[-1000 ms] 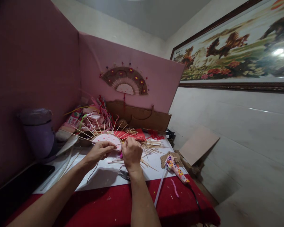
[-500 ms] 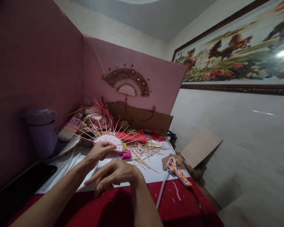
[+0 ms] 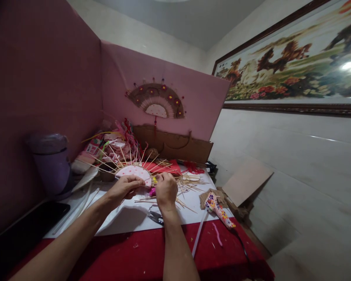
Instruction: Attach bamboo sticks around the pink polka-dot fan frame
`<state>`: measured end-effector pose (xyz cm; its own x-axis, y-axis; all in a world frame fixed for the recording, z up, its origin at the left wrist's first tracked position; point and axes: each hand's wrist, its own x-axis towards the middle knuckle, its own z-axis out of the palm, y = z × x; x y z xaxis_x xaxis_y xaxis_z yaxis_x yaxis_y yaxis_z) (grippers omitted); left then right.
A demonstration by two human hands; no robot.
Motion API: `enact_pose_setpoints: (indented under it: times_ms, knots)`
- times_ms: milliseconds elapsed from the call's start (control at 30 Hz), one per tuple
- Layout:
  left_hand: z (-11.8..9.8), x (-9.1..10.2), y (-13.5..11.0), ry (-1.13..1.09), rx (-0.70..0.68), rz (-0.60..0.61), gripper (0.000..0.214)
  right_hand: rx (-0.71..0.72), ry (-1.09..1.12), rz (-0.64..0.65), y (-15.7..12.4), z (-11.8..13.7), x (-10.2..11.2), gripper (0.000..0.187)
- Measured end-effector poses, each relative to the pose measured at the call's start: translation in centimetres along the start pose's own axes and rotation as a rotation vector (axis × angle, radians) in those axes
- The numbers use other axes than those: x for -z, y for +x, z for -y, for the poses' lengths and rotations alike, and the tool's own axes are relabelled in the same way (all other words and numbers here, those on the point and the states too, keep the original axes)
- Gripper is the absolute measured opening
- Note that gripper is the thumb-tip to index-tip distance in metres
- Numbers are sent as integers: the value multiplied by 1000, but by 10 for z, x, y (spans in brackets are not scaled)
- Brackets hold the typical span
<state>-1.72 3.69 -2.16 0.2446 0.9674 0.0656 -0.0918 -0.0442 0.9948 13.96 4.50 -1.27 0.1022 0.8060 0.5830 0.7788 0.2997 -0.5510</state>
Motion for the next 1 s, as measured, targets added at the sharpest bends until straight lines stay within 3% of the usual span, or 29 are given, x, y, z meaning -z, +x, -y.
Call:
enact_pose_setpoints:
  times_ms: [167,367,733,867,1000]
  knots:
    - [-3,0,0,-30,31,-15,22,-144,-155,-92,4,-7,6,25]
    - [-3,5,1,-19,51,-38,23,-303,-250,-112,6,-10,14,27]
    - [-8,9,1,57,58,-130,22,-412,-360,-243,11,-23,13,26]
    - [-7,11,1,93,24,-147,24,-343,-343,-182,9,-23,14,27]
    - [-6,9,1,139,5,-142,27,9,-178,-134,3,-7,8,38]
